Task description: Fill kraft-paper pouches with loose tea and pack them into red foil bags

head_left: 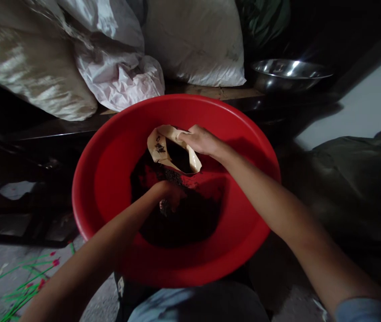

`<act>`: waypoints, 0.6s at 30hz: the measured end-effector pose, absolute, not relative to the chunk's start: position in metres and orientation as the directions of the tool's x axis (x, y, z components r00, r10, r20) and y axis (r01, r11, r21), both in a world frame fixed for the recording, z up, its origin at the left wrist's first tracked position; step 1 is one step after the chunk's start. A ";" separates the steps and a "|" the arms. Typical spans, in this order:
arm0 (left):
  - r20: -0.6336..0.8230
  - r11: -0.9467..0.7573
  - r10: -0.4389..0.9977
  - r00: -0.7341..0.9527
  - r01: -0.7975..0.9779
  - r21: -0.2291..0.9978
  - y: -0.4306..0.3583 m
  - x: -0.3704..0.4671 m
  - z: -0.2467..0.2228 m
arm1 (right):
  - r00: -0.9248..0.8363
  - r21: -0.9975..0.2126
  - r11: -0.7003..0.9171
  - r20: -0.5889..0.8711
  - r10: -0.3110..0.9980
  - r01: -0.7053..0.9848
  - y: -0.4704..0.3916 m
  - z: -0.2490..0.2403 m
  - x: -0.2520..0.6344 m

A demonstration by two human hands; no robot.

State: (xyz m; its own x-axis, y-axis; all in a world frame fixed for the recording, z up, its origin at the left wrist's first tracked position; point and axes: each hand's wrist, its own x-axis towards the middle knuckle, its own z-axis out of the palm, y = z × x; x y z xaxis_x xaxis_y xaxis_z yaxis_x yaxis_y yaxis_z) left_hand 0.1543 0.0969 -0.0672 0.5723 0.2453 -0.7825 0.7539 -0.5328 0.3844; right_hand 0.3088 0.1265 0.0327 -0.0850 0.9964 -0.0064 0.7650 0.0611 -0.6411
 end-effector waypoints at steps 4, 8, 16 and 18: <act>-0.717 -0.550 0.247 0.652 0.703 0.450 0.097 0.146 -0.032 | -0.106 -0.678 0.101 0.034 0.994 0.728 0.128 0.031 0.309; -0.580 -0.554 0.289 0.761 0.627 0.547 0.092 0.134 0.001 | -0.119 -0.695 0.112 0.039 0.992 0.710 0.128 0.028 0.307; -0.499 -0.272 0.201 0.843 0.538 0.798 0.073 0.137 0.024 | -0.099 -0.719 0.088 0.026 0.995 0.690 0.125 0.026 0.302; -0.331 -0.415 0.232 0.915 0.400 0.817 0.071 0.139 0.027 | -0.079 -0.714 0.060 0.006 0.997 0.697 0.124 0.027 0.303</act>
State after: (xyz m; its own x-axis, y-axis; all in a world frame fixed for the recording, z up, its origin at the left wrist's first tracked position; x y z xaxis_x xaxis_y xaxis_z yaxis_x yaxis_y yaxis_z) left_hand 0.1388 0.0711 0.0267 0.9148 0.2320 -0.3307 0.4005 -0.4146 0.8171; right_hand 0.3028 0.1245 0.0267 -0.0790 0.9969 0.0063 0.6975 0.0598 -0.7141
